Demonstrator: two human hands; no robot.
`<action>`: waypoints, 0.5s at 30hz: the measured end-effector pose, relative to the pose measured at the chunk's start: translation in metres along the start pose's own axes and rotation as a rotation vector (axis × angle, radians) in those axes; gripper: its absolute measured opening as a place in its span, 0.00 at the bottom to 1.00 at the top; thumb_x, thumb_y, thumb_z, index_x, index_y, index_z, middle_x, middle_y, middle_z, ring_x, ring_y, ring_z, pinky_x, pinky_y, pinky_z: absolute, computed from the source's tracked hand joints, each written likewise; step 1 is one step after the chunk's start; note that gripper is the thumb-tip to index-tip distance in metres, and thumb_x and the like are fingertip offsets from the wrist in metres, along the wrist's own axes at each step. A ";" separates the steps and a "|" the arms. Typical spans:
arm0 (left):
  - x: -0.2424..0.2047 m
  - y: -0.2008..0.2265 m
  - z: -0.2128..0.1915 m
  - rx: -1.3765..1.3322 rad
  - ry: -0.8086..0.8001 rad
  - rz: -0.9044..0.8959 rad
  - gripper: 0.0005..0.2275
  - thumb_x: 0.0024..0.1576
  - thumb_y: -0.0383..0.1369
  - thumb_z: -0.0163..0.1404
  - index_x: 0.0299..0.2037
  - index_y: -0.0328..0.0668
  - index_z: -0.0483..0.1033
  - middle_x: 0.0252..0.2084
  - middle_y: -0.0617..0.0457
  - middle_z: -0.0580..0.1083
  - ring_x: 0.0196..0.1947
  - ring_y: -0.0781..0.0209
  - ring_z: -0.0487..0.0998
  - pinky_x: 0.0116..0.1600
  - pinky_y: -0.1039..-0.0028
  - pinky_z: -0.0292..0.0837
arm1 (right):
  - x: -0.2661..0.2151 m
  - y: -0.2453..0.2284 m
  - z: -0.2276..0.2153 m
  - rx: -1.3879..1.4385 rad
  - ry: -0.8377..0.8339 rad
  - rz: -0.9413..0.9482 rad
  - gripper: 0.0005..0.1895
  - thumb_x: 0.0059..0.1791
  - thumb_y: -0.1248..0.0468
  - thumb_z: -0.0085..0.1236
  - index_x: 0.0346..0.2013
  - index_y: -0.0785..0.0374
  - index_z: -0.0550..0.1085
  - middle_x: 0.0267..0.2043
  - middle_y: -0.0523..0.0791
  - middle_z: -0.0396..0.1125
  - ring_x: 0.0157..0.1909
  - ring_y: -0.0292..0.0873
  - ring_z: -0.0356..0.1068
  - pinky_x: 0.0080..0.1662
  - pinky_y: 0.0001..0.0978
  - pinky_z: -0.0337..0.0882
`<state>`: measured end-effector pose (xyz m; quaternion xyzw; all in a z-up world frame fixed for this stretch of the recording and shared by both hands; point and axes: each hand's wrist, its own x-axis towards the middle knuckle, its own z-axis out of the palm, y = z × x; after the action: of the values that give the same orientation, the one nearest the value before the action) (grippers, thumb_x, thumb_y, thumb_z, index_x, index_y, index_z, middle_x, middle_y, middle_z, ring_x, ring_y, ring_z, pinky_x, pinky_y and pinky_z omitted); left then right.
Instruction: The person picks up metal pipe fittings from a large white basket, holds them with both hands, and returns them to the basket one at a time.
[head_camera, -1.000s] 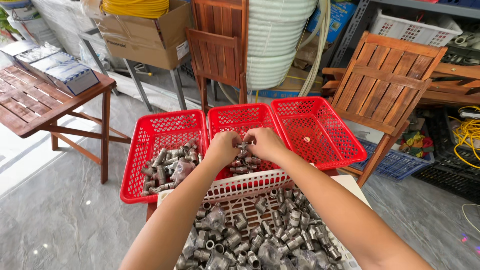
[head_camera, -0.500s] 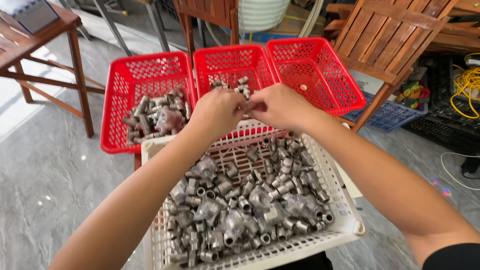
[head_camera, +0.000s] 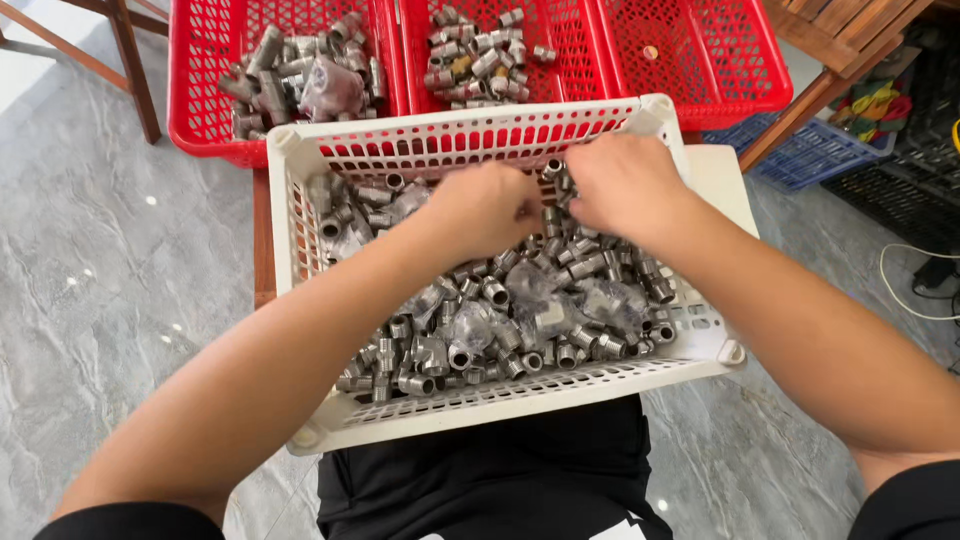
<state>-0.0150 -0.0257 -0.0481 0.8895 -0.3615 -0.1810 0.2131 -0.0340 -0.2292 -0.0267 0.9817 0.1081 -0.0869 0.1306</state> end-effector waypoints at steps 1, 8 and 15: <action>-0.004 0.001 -0.009 -0.002 -0.004 -0.002 0.07 0.54 0.42 0.55 0.39 0.58 0.84 0.35 0.54 0.81 0.42 0.48 0.84 0.48 0.54 0.80 | -0.004 -0.003 -0.008 0.003 -0.003 -0.002 0.17 0.40 0.50 0.66 0.36 0.57 0.79 0.32 0.47 0.74 0.43 0.57 0.78 0.43 0.57 0.76; -0.024 -0.003 -0.052 -0.580 0.076 -0.162 0.16 0.58 0.44 0.48 0.48 0.44 0.80 0.31 0.53 0.81 0.35 0.63 0.84 0.43 0.69 0.78 | -0.016 -0.030 -0.056 0.872 0.233 -0.156 0.12 0.40 0.60 0.68 0.35 0.60 0.79 0.31 0.49 0.72 0.36 0.48 0.75 0.40 0.42 0.73; -0.018 -0.017 -0.052 -0.993 0.360 0.066 0.15 0.57 0.32 0.59 0.52 0.34 0.79 0.41 0.45 0.81 0.39 0.66 0.81 0.42 0.80 0.81 | 0.008 -0.020 -0.016 1.577 0.311 -0.142 0.14 0.50 0.67 0.64 0.49 0.69 0.75 0.36 0.50 0.73 0.38 0.41 0.76 0.39 0.30 0.80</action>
<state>0.0071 0.0113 -0.0101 0.6867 -0.2178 -0.1682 0.6729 -0.0288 -0.2043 -0.0182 0.7767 0.0938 -0.0082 -0.6228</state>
